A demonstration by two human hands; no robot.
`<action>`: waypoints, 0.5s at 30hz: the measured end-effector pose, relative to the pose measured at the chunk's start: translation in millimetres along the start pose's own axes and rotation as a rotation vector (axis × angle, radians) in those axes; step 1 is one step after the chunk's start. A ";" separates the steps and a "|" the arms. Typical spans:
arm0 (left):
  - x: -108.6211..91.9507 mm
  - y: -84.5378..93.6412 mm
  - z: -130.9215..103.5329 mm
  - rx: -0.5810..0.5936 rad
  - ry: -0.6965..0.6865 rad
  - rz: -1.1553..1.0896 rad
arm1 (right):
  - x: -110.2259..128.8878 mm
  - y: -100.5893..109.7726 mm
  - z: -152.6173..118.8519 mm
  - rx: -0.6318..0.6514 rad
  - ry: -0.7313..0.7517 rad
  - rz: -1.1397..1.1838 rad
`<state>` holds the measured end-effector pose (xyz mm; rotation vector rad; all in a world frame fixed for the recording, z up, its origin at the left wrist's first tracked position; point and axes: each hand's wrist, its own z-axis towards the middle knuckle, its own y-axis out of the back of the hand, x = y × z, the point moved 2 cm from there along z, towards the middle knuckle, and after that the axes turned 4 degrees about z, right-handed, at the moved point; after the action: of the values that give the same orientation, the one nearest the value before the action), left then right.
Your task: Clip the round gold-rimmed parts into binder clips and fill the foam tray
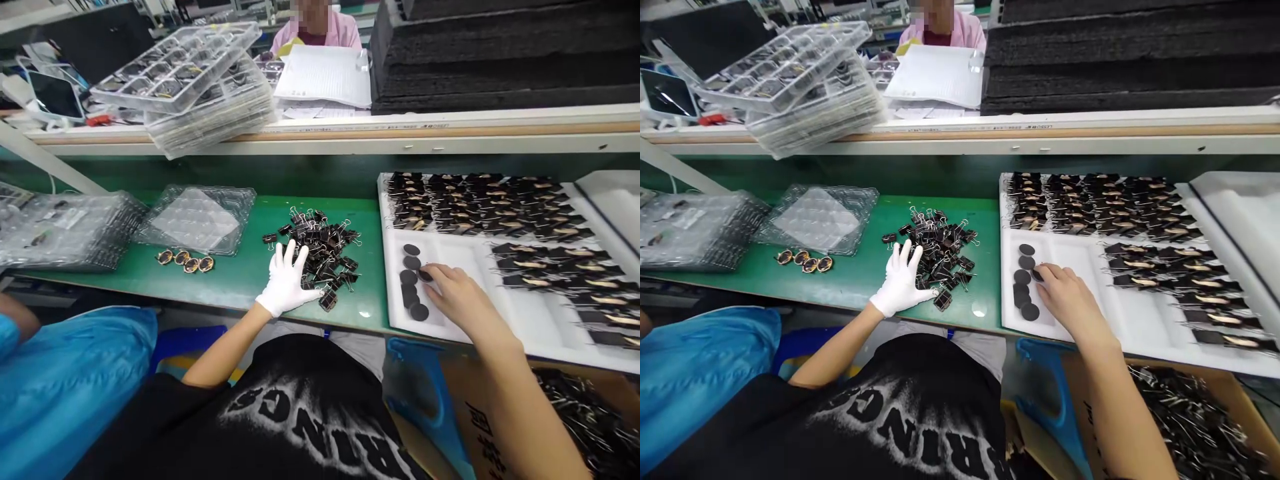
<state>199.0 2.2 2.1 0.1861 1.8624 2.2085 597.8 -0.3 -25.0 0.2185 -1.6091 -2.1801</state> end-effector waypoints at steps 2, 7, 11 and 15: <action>-10.6 -2.8 4.1 -0.028 0.007 0.009 | -1.3 -1.6 2.1 0.002 -0.026 -0.004; 7.5 2.9 -0.4 -0.168 -0.017 -0.049 | -2.9 3.6 0.7 -0.014 -0.029 0.018; 63.8 12.1 16.2 -0.260 0.182 -0.131 | 35.4 26.2 -7.7 -0.114 -0.082 -0.067; 77.1 4.7 41.8 -0.154 0.232 -0.159 | 118.2 25.9 -21.5 -0.247 0.241 0.044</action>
<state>135.0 61.9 9.5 -0.2483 1.7358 2.3305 505.6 -75.0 6.7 0.3531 -1.1928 -2.1983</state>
